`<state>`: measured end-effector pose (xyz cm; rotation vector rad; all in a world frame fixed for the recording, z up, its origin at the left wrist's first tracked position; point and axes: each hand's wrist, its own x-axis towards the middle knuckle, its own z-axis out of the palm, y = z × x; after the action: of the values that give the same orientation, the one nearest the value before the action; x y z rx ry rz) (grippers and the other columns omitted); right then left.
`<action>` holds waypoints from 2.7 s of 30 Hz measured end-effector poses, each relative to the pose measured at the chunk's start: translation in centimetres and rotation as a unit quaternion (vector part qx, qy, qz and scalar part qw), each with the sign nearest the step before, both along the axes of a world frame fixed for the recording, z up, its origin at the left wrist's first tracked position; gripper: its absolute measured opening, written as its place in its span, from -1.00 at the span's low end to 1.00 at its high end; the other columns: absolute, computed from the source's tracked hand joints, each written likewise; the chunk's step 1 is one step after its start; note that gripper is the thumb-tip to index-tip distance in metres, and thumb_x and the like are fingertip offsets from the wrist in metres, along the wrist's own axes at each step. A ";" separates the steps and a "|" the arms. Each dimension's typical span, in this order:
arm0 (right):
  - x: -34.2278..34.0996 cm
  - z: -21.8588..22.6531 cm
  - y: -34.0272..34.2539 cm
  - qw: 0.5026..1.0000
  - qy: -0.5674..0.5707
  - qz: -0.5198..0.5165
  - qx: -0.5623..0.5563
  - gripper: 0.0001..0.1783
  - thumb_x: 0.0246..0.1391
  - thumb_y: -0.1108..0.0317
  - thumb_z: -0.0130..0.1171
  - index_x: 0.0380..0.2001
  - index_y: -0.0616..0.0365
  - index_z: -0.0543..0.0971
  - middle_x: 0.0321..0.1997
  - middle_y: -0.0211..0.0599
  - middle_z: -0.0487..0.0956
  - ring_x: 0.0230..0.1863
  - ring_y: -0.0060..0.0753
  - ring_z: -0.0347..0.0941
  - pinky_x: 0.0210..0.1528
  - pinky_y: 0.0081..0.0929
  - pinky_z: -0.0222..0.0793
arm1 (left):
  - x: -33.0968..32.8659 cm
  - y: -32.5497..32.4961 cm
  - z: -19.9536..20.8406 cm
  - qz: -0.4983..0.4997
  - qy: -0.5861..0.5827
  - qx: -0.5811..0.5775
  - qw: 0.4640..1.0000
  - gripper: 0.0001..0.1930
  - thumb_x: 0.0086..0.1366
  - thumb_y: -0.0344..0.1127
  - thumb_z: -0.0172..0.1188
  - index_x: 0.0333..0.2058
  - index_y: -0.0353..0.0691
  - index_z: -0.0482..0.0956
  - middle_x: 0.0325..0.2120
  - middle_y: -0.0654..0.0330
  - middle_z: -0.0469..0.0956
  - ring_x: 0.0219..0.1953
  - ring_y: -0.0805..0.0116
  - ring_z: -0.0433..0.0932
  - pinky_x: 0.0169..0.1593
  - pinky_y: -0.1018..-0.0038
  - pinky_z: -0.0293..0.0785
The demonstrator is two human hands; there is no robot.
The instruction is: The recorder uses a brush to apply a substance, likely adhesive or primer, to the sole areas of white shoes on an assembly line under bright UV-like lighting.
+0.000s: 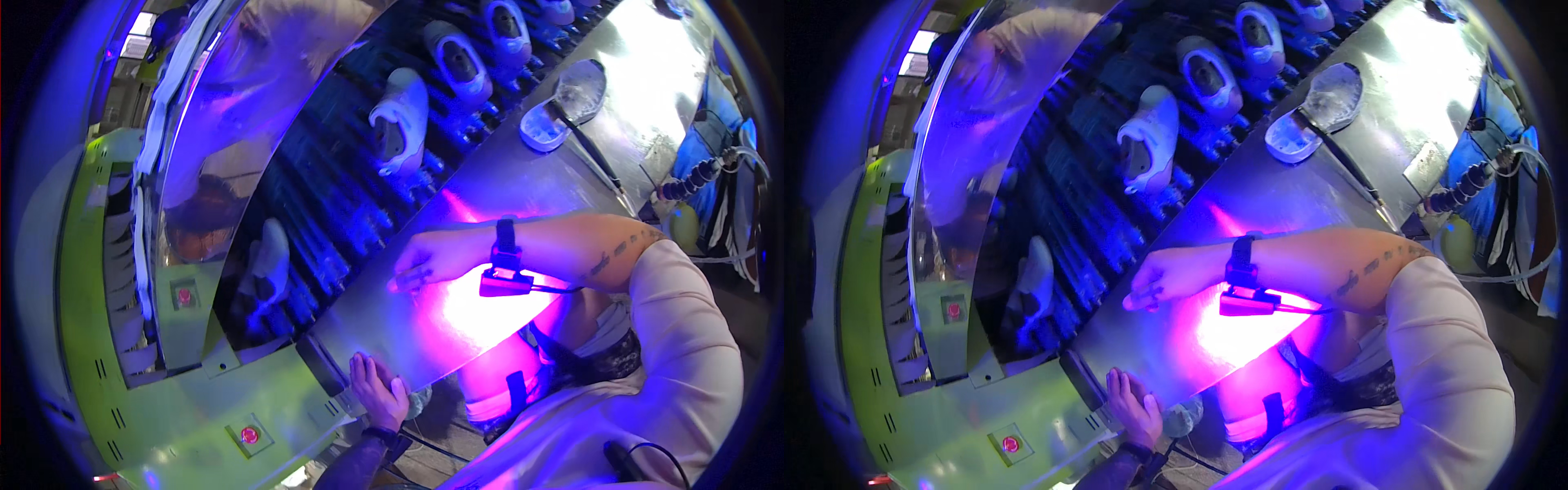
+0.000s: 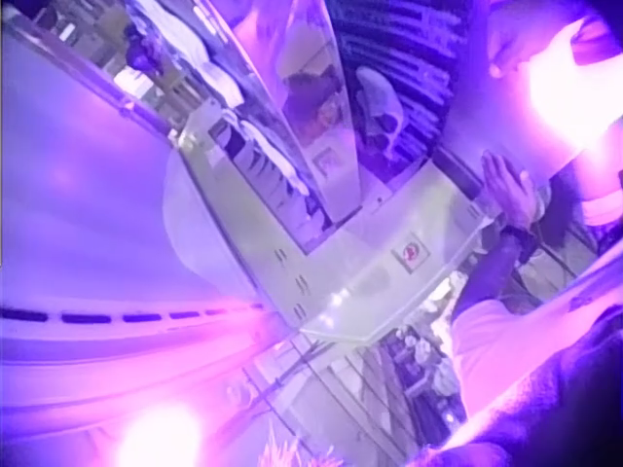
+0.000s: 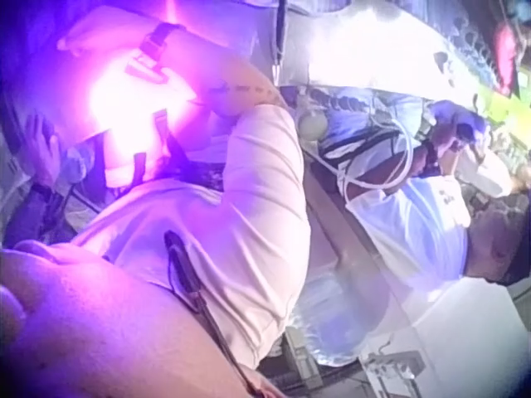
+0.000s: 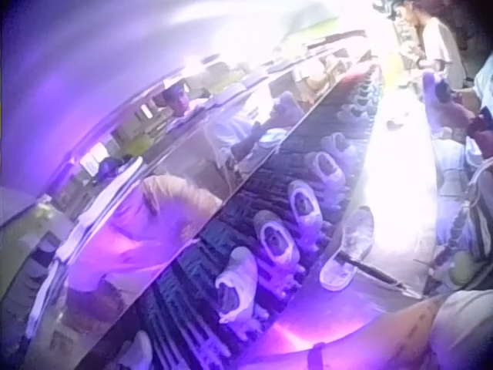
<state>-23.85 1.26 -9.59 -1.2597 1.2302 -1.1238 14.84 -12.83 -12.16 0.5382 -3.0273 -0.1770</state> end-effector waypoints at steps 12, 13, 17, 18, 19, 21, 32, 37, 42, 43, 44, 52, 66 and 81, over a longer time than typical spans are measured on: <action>0.6 -2.4 -0.8 0.996 -0.079 0.027 -0.037 -0.60 0.43 0.09 0.14 -0.02 0.23 0.68 -0.21 -0.39 0.70 -0.09 -0.54 0.58 0.06 -0.42 0.49 | 0.5 -0.6 -0.7 0.014 0.006 -0.015 1.000 -0.29 0.40 -0.01 0.02 0.35 -0.42 0.23 0.40 -0.30 0.16 0.43 -0.36 0.14 0.42 -0.19 0.05; 0.6 -2.6 -0.8 0.994 -0.091 0.019 -0.055 -0.64 0.44 0.13 0.13 0.03 0.18 0.67 -0.16 -0.45 0.70 -0.14 -0.60 0.54 -0.03 -0.48 0.48 | 0.6 -0.6 -0.7 0.017 0.005 -0.018 1.000 -0.29 0.40 -0.01 0.02 0.35 -0.42 0.23 0.40 -0.30 0.16 0.43 -0.36 0.14 0.42 -0.19 0.05; 0.2 -1.2 -0.6 0.995 -0.086 0.030 -0.027 -0.62 0.44 0.19 0.13 0.14 0.19 0.60 0.01 -0.37 0.66 0.15 -0.54 0.52 0.25 -0.40 0.43 | 0.9 -0.7 -1.0 0.014 0.007 -0.018 1.000 -0.29 0.39 -0.01 0.03 0.35 -0.40 0.23 0.40 -0.30 0.16 0.44 -0.35 0.14 0.41 -0.18 0.06; 0.6 -1.4 -0.7 0.995 -0.088 0.033 -0.029 -0.62 0.44 0.19 0.13 0.14 0.19 0.60 0.01 -0.37 0.66 0.15 -0.54 0.52 0.25 -0.40 0.43 | 1.1 -0.8 -1.0 0.011 0.014 -0.014 1.000 -0.29 0.39 -0.01 0.03 0.35 -0.40 0.23 0.40 -0.30 0.17 0.44 -0.35 0.14 0.41 -0.18 0.07; 0.6 -1.8 -0.6 0.992 -0.113 0.020 -0.049 -0.60 0.44 0.19 0.13 0.20 0.17 0.56 0.05 -0.37 0.64 0.14 -0.54 0.51 0.25 -0.40 0.43 | 0.8 -0.7 -0.9 0.012 0.014 -0.014 1.000 -0.29 0.39 -0.01 0.03 0.35 -0.40 0.23 0.40 -0.30 0.17 0.44 -0.35 0.14 0.41 -0.18 0.07; 0.5 -2.0 -0.7 0.988 -0.138 0.009 -0.068 -0.57 0.44 0.19 0.13 0.25 0.15 0.51 0.10 -0.37 0.62 0.14 -0.55 0.50 0.24 -0.40 0.43 | 0.4 -0.4 -0.6 0.009 0.019 -0.018 1.000 -0.30 0.39 -0.01 0.04 0.34 -0.40 0.24 0.40 -0.30 0.17 0.43 -0.36 0.15 0.41 -0.18 0.08; 0.3 -3.3 -2.3 0.921 -0.388 -0.032 0.001 -0.25 0.45 -0.19 -0.05 0.45 0.11 0.28 0.23 -0.20 0.56 0.20 -0.35 0.49 0.27 -0.27 0.40 | 0.6 -0.6 -0.4 0.001 0.016 -0.006 1.000 -0.32 0.42 -0.06 0.01 0.32 -0.50 0.23 0.38 -0.33 0.17 0.42 -0.39 0.14 0.43 -0.18 0.05; -0.2 -2.2 -2.1 0.891 -0.449 -0.060 0.013 -0.09 0.42 -0.38 -0.28 0.47 0.18 0.22 0.38 -0.05 0.45 0.36 -0.14 0.38 0.42 -0.09 0.23 | 0.3 -0.4 -0.3 0.003 0.013 -0.013 1.000 -0.31 0.43 -0.03 -0.01 0.33 -0.48 0.24 0.38 -0.31 0.18 0.40 -0.40 0.15 0.41 -0.21 0.08; -0.6 -2.0 -1.7 0.853 -0.518 -0.058 0.005 -0.02 0.39 -0.45 -0.37 0.46 0.21 0.23 0.40 0.03 0.43 0.39 -0.04 0.37 0.46 -0.06 0.20 | 0.4 -0.5 -0.5 -0.001 0.013 -0.009 1.000 -0.30 0.42 -0.02 -0.02 0.33 -0.48 0.23 0.38 -0.30 0.17 0.40 -0.40 0.15 0.41 -0.22 0.08; -0.9 -2.4 -1.8 0.842 -0.538 -0.049 0.001 -0.01 0.37 -0.47 -0.37 0.44 0.20 0.26 0.38 0.02 0.46 0.37 -0.05 0.38 0.45 -0.07 0.21 | 0.3 -0.4 -0.6 0.001 0.011 -0.011 1.000 -0.30 0.42 -0.02 -0.02 0.33 -0.48 0.23 0.39 -0.30 0.17 0.40 -0.40 0.15 0.41 -0.22 0.08; -1.1 -2.7 -1.8 0.829 -0.557 -0.040 -0.003 0.00 0.35 -0.50 -0.37 0.43 0.18 0.29 0.35 0.01 0.48 0.36 -0.06 0.40 0.43 -0.07 0.23 | 0.2 -0.4 -0.5 -0.002 0.012 -0.010 1.000 -0.30 0.42 -0.02 -0.02 0.33 -0.48 0.23 0.39 -0.30 0.17 0.40 -0.40 0.15 0.41 -0.22 0.08; -1.0 -2.6 -1.9 0.862 -0.505 -0.049 0.014 0.07 0.28 -0.60 -0.38 0.41 0.12 0.34 0.14 -0.24 0.59 0.13 -0.33 0.46 0.19 -0.23 0.34 | 0.5 -0.3 -0.4 0.000 0.004 -0.001 1.000 -0.29 0.40 -0.06 0.00 0.35 -0.50 0.20 0.39 -0.34 0.15 0.42 -0.43 0.11 0.44 -0.23 0.03; -0.5 -3.1 -2.0 0.901 -0.430 -0.058 0.028 -0.15 0.40 -0.37 -0.14 0.33 0.18 0.41 0.09 -0.25 0.60 0.04 -0.38 0.51 0.07 -0.31 0.46 | 0.4 -0.1 -0.1 0.000 -0.010 -0.010 1.000 -0.29 0.45 -0.03 -0.05 0.35 -0.52 0.17 0.40 -0.35 0.12 0.43 -0.40 0.11 0.44 -0.22 0.03; -0.8 -3.3 -2.3 0.910 -0.392 -0.125 0.048 -0.34 0.41 -0.19 0.04 0.20 0.19 0.54 0.08 -0.28 0.62 0.02 -0.35 0.48 0.05 -0.28 0.50 | 0.5 -0.2 -0.1 0.003 -0.018 -0.019 1.000 -0.30 0.45 -0.03 -0.05 0.36 -0.49 0.16 0.40 -0.34 0.13 0.43 -0.41 0.12 0.42 -0.25 0.05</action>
<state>-24.66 -1.04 -12.92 -0.4698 0.8127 -1.5296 15.32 -12.99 -12.30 0.5528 -3.0568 -0.1109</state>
